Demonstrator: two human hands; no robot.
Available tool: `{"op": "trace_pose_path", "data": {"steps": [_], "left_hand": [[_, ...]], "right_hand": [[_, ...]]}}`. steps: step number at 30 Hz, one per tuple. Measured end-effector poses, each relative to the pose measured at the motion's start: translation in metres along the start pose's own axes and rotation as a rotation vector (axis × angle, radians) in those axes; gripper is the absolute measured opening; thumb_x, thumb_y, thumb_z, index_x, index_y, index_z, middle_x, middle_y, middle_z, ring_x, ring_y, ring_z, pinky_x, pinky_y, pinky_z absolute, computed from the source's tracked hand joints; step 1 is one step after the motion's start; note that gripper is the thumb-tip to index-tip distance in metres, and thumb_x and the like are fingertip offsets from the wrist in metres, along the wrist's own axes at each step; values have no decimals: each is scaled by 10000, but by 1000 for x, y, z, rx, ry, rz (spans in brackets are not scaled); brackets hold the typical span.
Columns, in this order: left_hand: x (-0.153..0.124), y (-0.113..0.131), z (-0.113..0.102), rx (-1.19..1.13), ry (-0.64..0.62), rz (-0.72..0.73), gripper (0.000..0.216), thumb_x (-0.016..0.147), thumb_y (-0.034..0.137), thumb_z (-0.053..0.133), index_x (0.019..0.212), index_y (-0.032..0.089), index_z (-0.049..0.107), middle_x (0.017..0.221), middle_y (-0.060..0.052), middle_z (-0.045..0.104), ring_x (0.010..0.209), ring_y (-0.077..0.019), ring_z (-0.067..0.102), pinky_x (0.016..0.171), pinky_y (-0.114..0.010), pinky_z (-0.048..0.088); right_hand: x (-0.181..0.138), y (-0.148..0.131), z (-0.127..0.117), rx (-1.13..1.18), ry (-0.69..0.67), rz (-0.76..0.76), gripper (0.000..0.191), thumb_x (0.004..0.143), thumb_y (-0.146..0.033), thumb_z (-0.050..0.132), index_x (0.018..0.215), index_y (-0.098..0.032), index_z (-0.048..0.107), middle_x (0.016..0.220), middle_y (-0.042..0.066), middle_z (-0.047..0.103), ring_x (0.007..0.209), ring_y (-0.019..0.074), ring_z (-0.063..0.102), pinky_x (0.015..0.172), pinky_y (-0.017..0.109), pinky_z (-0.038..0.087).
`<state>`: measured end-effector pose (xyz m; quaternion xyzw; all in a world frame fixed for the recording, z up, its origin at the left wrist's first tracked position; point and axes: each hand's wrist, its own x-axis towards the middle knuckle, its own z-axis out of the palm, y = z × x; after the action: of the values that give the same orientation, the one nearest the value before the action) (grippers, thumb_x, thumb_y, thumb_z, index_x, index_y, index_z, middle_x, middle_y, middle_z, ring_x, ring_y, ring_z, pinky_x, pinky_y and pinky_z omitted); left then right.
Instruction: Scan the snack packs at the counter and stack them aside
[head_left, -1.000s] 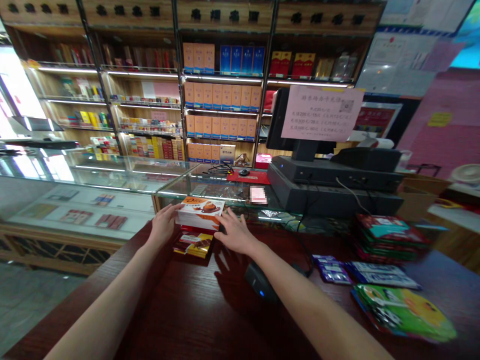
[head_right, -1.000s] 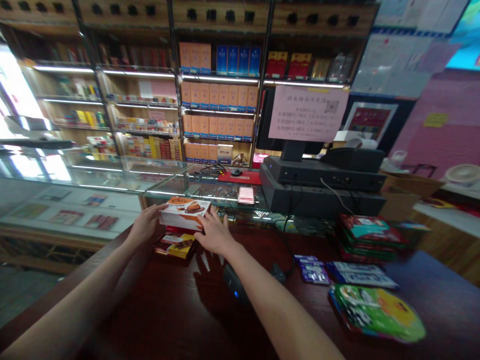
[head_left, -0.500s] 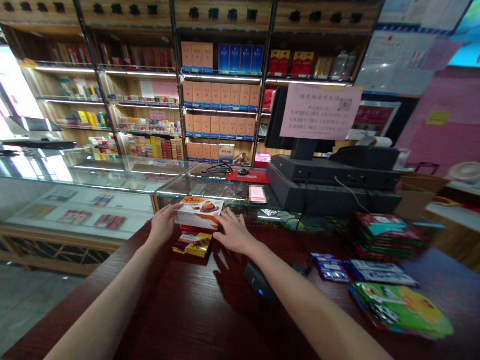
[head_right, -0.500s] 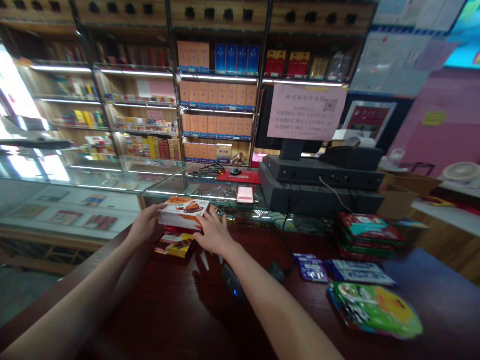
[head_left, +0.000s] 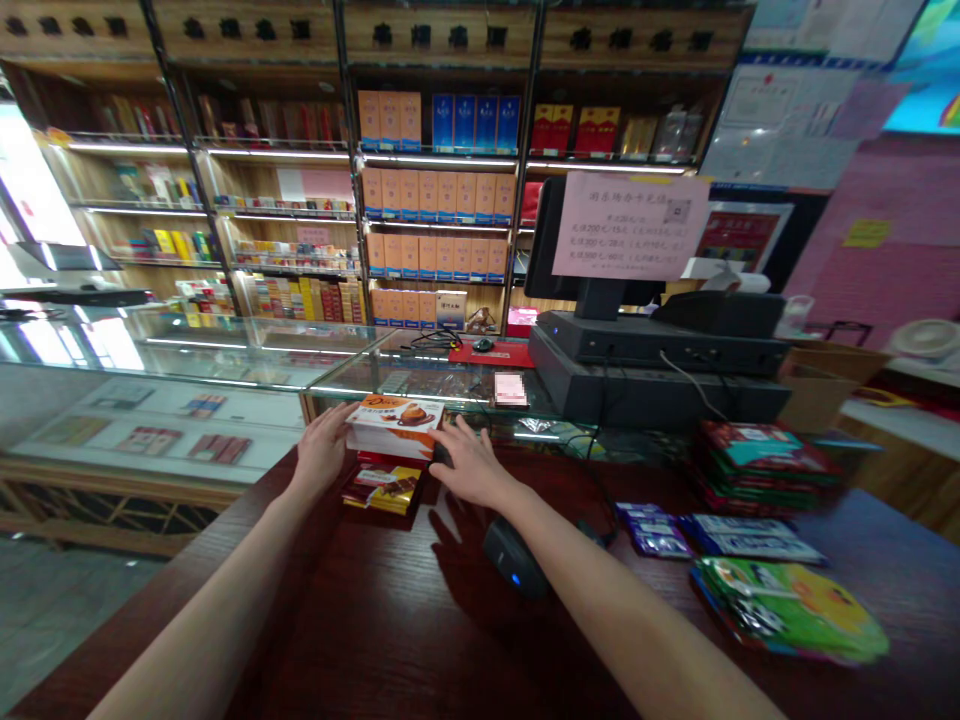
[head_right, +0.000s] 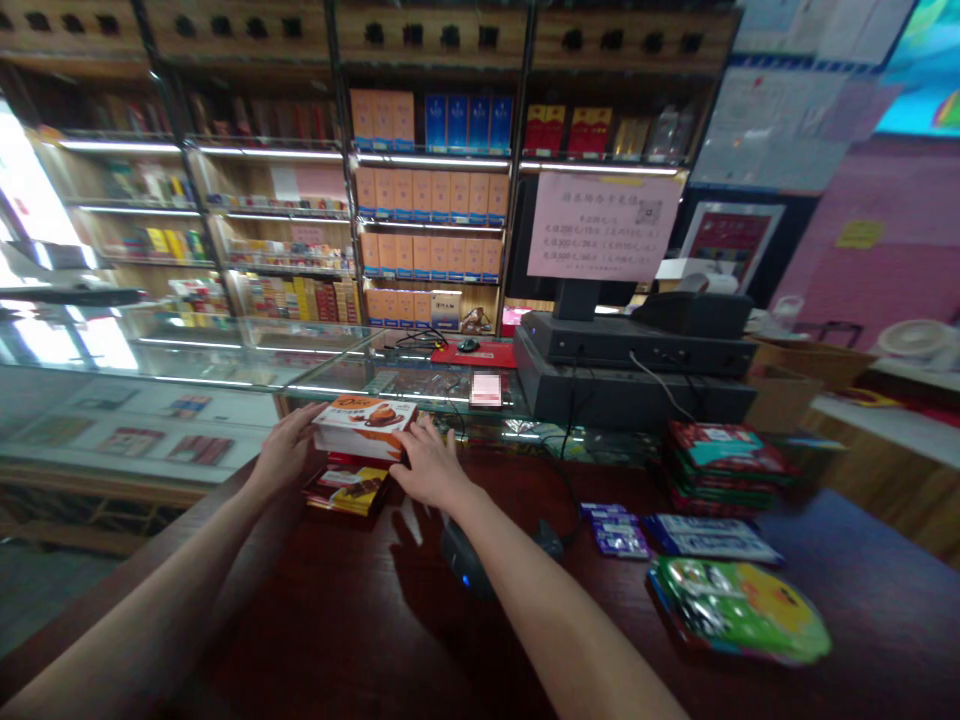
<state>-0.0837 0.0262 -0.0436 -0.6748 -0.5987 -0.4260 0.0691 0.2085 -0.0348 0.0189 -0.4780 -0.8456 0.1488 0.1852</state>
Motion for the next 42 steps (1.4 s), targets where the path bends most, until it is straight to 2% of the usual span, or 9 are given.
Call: {"op": "trace_pose_path", "data": {"steps": [8,14,25,30,36,42], "left_hand": [[-6,39,-10,-38,131,65,419,907,215,375,1208,210,667,1259,-73,686,1215,-236,593,1100,-416,419],[-19,72,-10,-82,154,100,389,911,196,374,1170,204,664,1232,-71,695,1161,-235,601,1049,-404,441],[-53,108,-3,-137,70,180,331,960,250,401,1153,228,669,1219,-64,691,1143,-240,598,1027,-426,432],[-68,114,3,-147,20,204,307,979,276,422,1166,252,664,1228,-50,683,1157,-232,590,1031,-421,421],[-78,106,7,-73,-32,231,301,992,302,424,1166,262,666,1243,-43,678,1127,-233,589,1010,-407,419],[-81,97,4,-15,-60,220,298,987,322,427,1120,269,689,1220,-37,696,1113,-235,593,1013,-404,411]], "right_hand": [[-17,9,-4,44,38,15,588,901,-266,559,1478,-244,448,1605,112,356,1540,303,137,1184,672,95],[-32,15,-6,74,43,45,569,907,-249,539,1471,-238,462,1584,99,399,1533,288,175,1201,638,97],[-59,32,-3,158,79,40,525,912,-225,537,1434,-261,503,1544,71,465,1510,277,253,1195,655,79],[-71,37,-5,187,84,40,482,920,-218,523,1402,-230,536,1499,95,518,1483,271,324,1199,649,75],[-79,32,-11,211,54,37,398,945,-271,501,1329,-241,601,1418,80,604,1378,258,487,1193,658,76],[-74,18,-9,96,-12,2,379,947,-315,504,1297,-249,636,1315,61,684,1260,241,597,1212,572,131]]}}
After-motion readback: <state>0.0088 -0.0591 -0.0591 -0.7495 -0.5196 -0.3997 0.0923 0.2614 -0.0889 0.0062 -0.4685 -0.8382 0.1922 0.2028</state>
